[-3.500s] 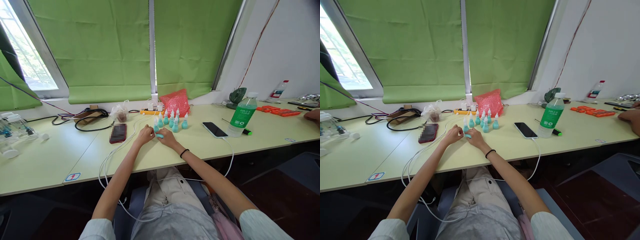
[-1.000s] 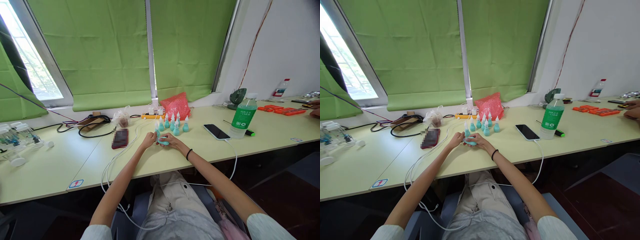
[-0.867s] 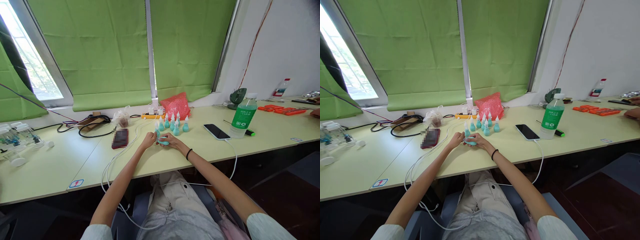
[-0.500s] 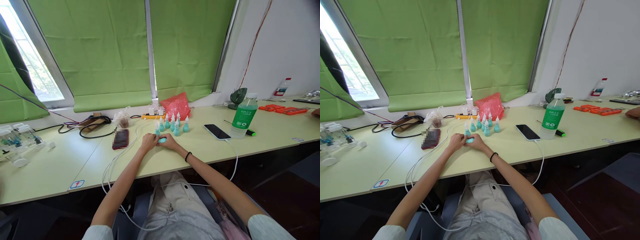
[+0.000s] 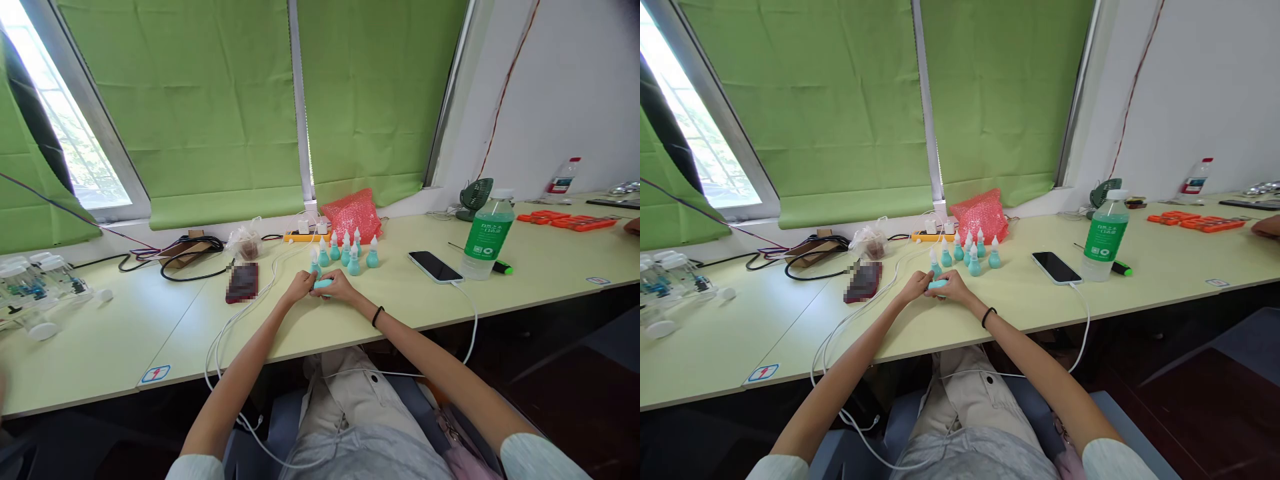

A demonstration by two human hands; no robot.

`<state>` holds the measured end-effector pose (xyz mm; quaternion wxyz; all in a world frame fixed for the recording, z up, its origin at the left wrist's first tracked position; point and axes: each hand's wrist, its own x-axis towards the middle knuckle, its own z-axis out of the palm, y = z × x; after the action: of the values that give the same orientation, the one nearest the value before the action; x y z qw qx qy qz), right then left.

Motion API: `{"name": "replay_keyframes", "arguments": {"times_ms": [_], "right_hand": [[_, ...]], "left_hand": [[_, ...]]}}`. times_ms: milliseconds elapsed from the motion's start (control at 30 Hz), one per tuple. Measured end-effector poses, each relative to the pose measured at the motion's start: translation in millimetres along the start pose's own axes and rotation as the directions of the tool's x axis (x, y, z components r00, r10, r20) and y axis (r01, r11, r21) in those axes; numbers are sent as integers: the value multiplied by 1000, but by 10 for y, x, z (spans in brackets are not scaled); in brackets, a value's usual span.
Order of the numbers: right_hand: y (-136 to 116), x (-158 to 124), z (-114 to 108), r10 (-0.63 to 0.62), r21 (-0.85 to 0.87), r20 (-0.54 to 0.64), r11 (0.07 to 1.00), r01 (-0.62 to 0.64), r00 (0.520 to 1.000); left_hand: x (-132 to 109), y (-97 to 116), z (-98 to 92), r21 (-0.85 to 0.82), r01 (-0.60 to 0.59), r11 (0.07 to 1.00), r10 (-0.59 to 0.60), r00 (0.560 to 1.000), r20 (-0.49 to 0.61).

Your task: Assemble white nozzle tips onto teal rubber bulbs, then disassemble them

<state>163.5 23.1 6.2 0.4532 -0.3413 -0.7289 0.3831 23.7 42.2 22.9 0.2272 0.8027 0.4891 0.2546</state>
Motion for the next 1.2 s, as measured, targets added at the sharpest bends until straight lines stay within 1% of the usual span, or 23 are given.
{"name": "replay_keyframes", "arguments": {"times_ms": [167,333,433,533,600,700,800,900,967,1033,1200], "right_hand": [[-54,-9,-21,16,59,50,998,-19,999],[-33,3,-47,39,116,96,992,-50,995],[-20,8,-63,43,160,103,985,-59,994],[-9,23,-87,39,212,58,976,-51,998],[3,41,-105,39,241,7,970,-40,999],[34,78,-126,48,270,-78,962,-25,996],[77,120,-143,69,273,-162,962,-22,984],[119,156,-153,71,229,-255,973,-12,964],[145,171,-149,59,178,-312,984,-2,948],[171,175,-136,45,119,-347,993,-3,937],[239,162,-101,-6,-13,-365,1000,2,931]], "left_hand": [[-5,-25,-11,-130,8,991,3,997,80],[7,-44,4,-208,32,978,-7,992,122],[8,-43,-4,-229,38,973,-12,993,115],[16,-42,-37,-219,38,975,-25,998,62],[27,-47,-69,-193,37,981,-38,999,-2],[36,-66,-129,-122,38,992,-53,990,-129],[23,-91,-199,-5,53,999,-53,968,-244],[6,-97,-243,132,95,987,-48,946,-321],[3,-90,-244,211,118,970,-39,937,-346],[4,-84,-230,277,118,954,-16,938,-346],[6,-110,-192,396,63,916,50,962,-269]]}}
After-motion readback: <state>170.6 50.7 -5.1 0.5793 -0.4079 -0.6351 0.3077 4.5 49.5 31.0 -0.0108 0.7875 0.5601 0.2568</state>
